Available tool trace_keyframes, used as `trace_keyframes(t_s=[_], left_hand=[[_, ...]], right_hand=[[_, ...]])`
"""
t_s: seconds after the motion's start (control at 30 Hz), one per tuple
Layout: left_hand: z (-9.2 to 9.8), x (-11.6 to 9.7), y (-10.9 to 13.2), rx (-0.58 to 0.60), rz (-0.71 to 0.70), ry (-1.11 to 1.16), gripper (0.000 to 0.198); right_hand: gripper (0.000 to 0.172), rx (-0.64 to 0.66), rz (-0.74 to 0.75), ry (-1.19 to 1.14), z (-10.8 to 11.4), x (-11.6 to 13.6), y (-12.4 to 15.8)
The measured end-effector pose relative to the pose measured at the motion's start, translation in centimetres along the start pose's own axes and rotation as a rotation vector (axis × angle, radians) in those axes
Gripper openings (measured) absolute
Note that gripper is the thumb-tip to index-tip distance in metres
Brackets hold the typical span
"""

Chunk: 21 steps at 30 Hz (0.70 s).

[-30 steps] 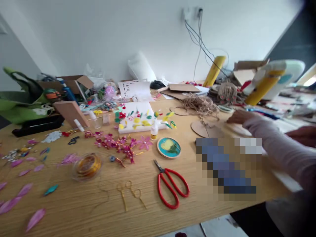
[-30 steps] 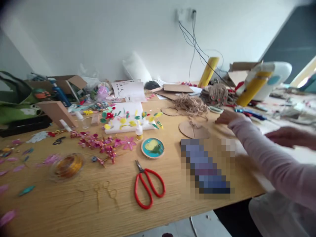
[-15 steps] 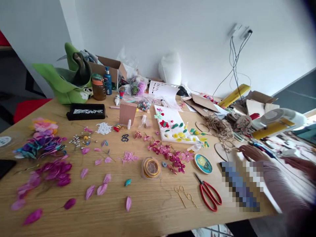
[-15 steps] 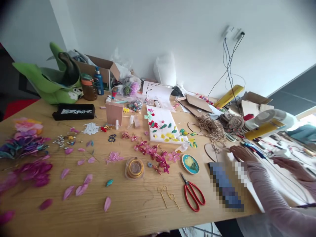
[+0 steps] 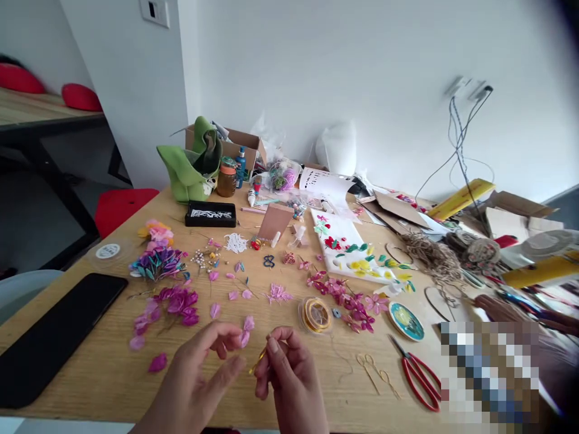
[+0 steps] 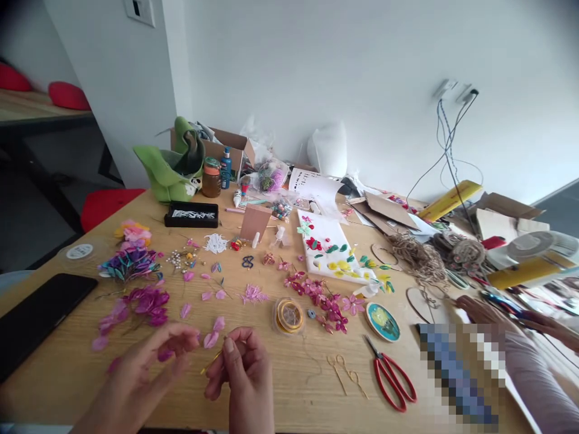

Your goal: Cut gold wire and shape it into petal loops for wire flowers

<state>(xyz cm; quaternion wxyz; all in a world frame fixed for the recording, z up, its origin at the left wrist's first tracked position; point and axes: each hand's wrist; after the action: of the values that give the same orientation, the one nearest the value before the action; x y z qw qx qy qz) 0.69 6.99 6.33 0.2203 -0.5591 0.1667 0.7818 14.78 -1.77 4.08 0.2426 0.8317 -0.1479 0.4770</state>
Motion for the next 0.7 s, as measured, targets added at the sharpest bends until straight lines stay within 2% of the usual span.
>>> trace_keyframes(t_s=[0.1,0.23,0.3,0.43,0.57,0.63,0.7], left_hand=[[-2.0,0.0,0.3,0.176,-0.009,0.004,0.027],[-3.2,-0.4,1.3,0.401,0.049,0.223,0.033],[-3.6,-0.5,1.6,0.457,0.085,0.298,0.035],[-4.3,0.2,2.1,0.435,0.102,0.231,0.035],[-4.8,1.1,2.2,0.424,0.127,0.211,0.032],[-4.9,1.3,2.0,0.402,0.110,0.208,0.032],[-5.0,1.4,1.5,0.347,0.070,0.181,0.033]], right_hand=[[0.038,-0.011,0.040,0.052,0.1,-0.8,1.2],[0.037,-0.091,0.095,0.117,0.9,-1.7,2.7],[0.041,-0.132,0.118,0.124,1.1,-2.0,3.4],[0.048,-0.205,0.170,0.189,1.4,-1.5,4.6],[0.048,-0.322,0.249,0.247,2.5,-1.0,6.1],[0.046,-0.335,0.229,0.278,3.9,-1.9,6.9],[0.045,-0.296,0.131,0.352,6.1,-4.0,7.8]])
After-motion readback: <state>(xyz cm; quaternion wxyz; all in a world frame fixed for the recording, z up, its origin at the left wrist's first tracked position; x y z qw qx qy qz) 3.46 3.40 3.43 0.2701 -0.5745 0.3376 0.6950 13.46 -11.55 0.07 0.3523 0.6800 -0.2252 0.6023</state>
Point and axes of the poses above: each hand's wrist, its own y-axis away from the middle knuckle, its own z-axis out of the back of the hand, x = y × z, and after that the axes turned 3 degrees about -x, right-handed
